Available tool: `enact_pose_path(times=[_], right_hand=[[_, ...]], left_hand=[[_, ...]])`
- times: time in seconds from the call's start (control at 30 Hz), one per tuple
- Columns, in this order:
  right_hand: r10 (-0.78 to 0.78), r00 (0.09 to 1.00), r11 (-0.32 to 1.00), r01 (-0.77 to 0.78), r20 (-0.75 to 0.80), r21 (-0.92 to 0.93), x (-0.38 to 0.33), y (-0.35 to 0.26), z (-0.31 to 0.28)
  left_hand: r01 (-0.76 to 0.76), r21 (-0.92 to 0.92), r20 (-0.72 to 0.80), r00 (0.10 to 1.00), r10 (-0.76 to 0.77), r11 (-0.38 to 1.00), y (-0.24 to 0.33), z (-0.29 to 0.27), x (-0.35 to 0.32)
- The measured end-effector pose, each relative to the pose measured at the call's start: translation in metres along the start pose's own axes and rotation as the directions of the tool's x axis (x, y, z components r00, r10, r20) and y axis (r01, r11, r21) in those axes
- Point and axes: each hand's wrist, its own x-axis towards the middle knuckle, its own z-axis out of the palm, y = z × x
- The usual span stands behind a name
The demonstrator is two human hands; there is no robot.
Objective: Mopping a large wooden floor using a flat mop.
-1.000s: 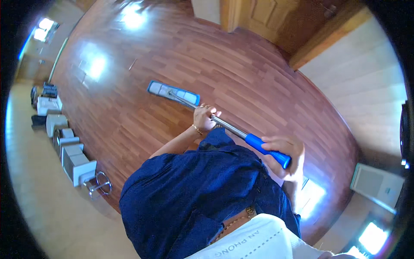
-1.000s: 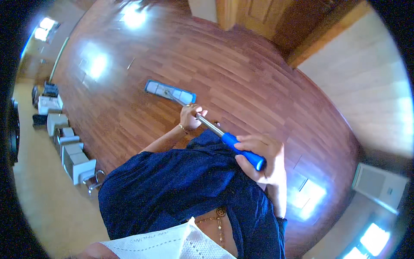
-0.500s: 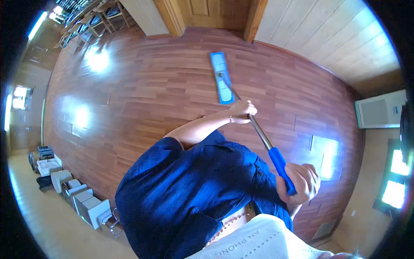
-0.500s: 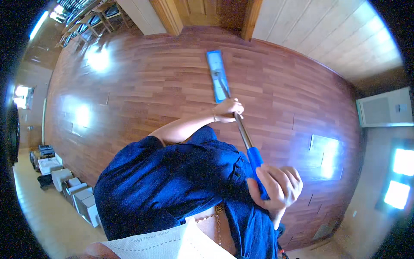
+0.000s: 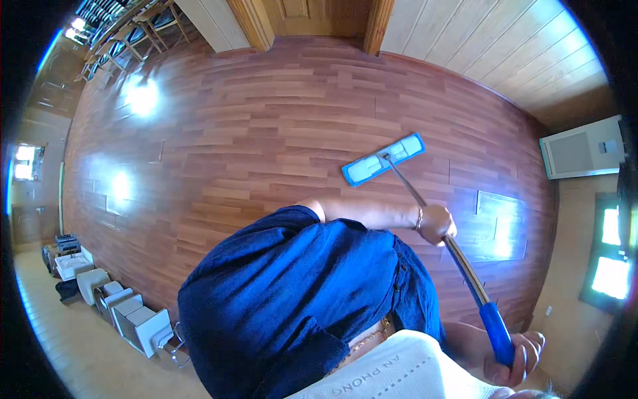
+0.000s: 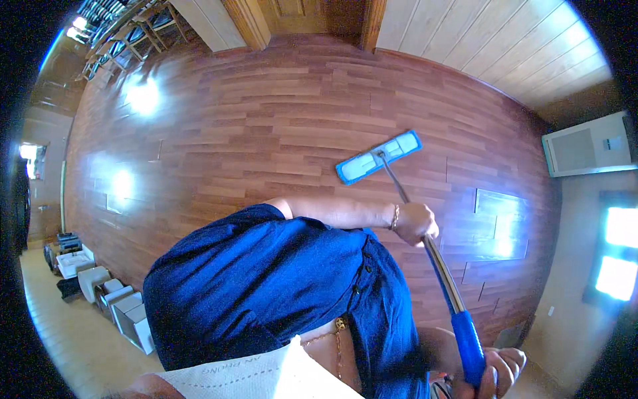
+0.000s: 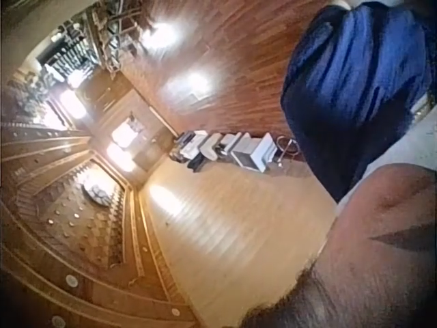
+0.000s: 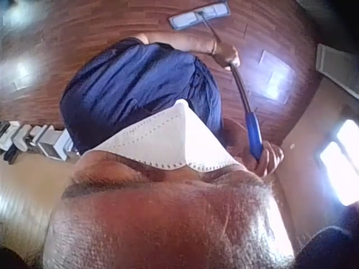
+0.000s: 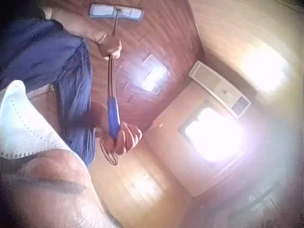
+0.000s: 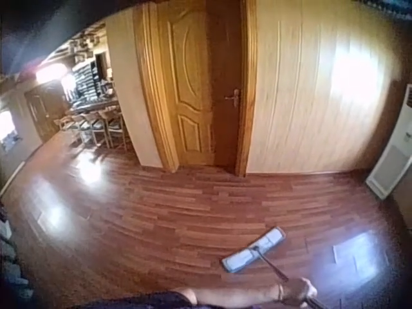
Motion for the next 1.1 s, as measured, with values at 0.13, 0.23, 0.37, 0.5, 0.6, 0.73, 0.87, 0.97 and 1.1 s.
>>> enact_pose_path(times=[0.13,0.23,0.37,0.5,0.6,0.73,0.87,0.97,1.1], right_hand=[[-0.03,0.998,0.998,0.033,-0.058,0.06,0.016,0.001,0.0],[0.011,0.998,0.988,-0.001,-0.058,0.154,0.008,0.007,0.009],[0.048,0.992,0.933,-0.004,-0.114,0.359,-0.01,0.024,0.04],[0.099,0.982,0.839,0.005,-0.161,0.544,-0.013,0.036,0.075],[0.024,0.995,0.836,0.033,-0.096,0.547,-0.004,0.028,0.104],[0.099,0.995,0.637,-0.087,0.031,0.766,-0.013,0.0,0.156],[0.108,0.96,0.504,-0.278,0.26,0.818,-0.019,-0.033,0.193],[0.021,0.876,0.432,-0.442,0.481,0.786,-0.024,-0.058,0.215],[-0.207,0.835,0.278,-0.45,0.51,0.849,-0.02,-0.103,0.257]], left_hand=[[0.029,0.005,0.008,1.0,-0.029,1.0,0.02,0.011,-0.02],[0.1,0.038,-0.01,0.995,-0.099,0.994,0.025,-0.003,-0.042],[0.189,0.068,-0.165,0.97,-0.176,0.98,0.012,-0.005,-0.068],[0.394,0.051,-0.306,0.881,-0.361,0.918,0.008,-0.038,-0.112],[0.492,0.077,-0.454,0.792,-0.409,0.867,0.005,-0.049,-0.161],[0.643,0.121,-0.588,0.66,-0.468,0.756,-0.013,-0.053,-0.218],[0.766,0.108,-0.651,0.536,-0.538,0.633,-0.027,-0.054,-0.273],[0.841,0.078,-0.74,0.409,-0.534,0.536,-0.04,-0.044,-0.328],[0.897,0.009,-0.822,0.259,-0.507,0.442,-0.038,-0.032,-0.405]])
